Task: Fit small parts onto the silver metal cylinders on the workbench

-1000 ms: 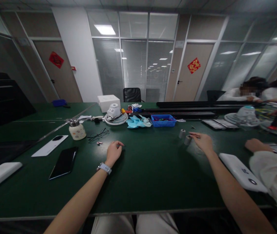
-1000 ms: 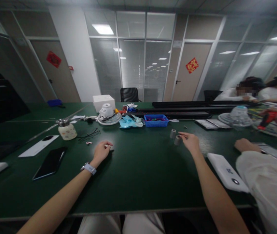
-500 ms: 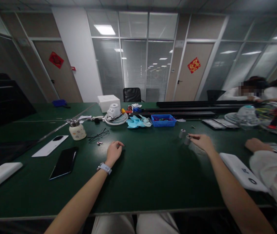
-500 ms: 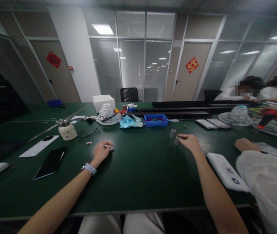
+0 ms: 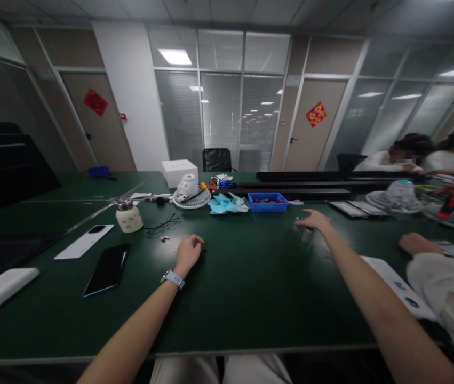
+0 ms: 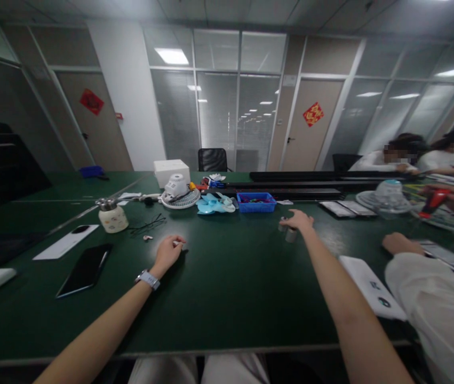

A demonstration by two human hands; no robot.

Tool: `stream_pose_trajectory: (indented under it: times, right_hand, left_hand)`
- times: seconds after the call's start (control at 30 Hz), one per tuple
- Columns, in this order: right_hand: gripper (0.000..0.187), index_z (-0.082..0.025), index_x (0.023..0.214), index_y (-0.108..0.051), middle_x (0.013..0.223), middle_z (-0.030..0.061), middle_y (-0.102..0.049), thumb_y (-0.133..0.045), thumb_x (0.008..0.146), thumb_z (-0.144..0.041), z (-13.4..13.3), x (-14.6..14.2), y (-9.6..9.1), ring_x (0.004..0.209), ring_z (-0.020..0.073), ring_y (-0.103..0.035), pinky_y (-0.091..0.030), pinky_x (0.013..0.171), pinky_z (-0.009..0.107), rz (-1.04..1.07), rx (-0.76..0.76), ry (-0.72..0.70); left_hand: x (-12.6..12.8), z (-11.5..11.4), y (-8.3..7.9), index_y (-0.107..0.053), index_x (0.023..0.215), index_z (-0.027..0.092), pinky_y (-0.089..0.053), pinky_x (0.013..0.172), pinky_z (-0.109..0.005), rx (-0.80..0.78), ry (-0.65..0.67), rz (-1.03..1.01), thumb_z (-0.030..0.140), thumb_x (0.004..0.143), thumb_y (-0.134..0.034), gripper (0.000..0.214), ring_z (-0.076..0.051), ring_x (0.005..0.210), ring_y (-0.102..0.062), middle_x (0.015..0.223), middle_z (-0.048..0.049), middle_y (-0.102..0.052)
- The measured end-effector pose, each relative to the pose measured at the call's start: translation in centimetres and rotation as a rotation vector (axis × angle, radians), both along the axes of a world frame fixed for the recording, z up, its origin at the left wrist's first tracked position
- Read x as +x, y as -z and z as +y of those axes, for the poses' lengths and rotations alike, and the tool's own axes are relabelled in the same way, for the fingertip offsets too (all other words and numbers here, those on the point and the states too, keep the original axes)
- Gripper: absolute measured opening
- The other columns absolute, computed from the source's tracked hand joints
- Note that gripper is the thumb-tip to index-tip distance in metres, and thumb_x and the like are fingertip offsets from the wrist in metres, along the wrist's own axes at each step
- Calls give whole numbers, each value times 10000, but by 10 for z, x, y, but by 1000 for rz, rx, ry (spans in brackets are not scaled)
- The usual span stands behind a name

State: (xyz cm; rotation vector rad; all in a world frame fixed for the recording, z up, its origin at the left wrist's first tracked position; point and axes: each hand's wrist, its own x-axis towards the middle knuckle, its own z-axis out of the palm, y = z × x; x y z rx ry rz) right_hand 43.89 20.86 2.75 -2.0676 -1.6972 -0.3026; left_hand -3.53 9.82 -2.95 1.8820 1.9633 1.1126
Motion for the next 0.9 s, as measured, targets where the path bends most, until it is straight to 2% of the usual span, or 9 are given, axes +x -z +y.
stream_pose_trajectory:
  times: [0.1,0.17,0.27,0.33,0.43,0.53,0.63,0.73,0.9]
  right_hand:
    - [429,-252,889,-705,795,47,-722,-680,555,-521,0,-1,4,795,257,-661,-453,778,413,49,-76,25]
    - [385,-266,901,-697,786,23,-725,-657,589,-487,-5,-10,3,836,260,-660,-417,857,466,61,-33,-10]
    - [460,-273,1043,-657,770,-9,-730,-664,606,-417,-17,-41,-5,960,270,-635,-243,1006,580,101,56,-104]
    - [548,-260,1135,-617,777,-9,-733,-684,610,-402,-29,-74,-11,1025,269,-612,-158,1048,596,173,102,-216]
    - [529,-252,1119,-633,838,10,-733,-707,620,-411,-51,-135,-10,1035,265,-610,-248,1045,555,331,96,-477]
    - [507,-237,1070,-664,884,26,-728,-751,593,-386,-74,-198,2,1001,254,-630,-404,973,463,503,-20,-749]
    - [554,-226,1106,-652,892,26,-728,-772,571,-313,-90,-245,17,998,244,-639,-460,933,410,660,-102,-892]
    - [516,-227,1099,-654,903,24,-727,-743,591,-233,-99,-270,25,975,240,-653,-458,945,413,738,-100,-925]
    - [510,-188,1137,-619,1091,73,-679,-722,640,-233,-103,-278,41,993,219,-646,-496,902,369,914,-94,-986]
  left_hand:
    - [1,1,1,-669,808,197,-426,740,-271,4,14,5,151,768,-497,183,-144,747,-572,894,-41,-614]
    - [1,1,2,-668,812,199,-424,732,-268,5,12,15,144,768,-499,183,-144,754,-572,885,-37,-618]
    - [1,3,3,-664,827,194,-424,726,-264,-3,4,13,139,765,-503,181,-141,760,-573,898,-37,-622]
    - [2,2,2,-659,849,187,-429,733,-265,4,4,-7,138,761,-509,181,-141,767,-576,916,-40,-624]
    - [7,-1,-3,-650,921,176,-443,742,-275,75,31,-52,181,781,-524,189,-145,767,-579,925,-48,-629]
    - [16,-11,-11,-646,1006,188,-452,751,-285,192,134,-70,319,836,-522,248,-156,802,-574,938,-51,-633]
    - [28,-21,-18,-639,1083,212,-456,783,-285,243,248,-94,415,848,-520,333,-159,848,-571,972,-50,-637]
    - [36,-26,-20,-647,1097,222,-459,810,-281,220,328,-124,426,857,-511,343,-152,861,-580,1004,-52,-639]
    - [36,-23,-17,-684,1043,222,-469,780,-264,211,340,-174,407,857,-516,311,-141,833,-588,977,-51,-643]
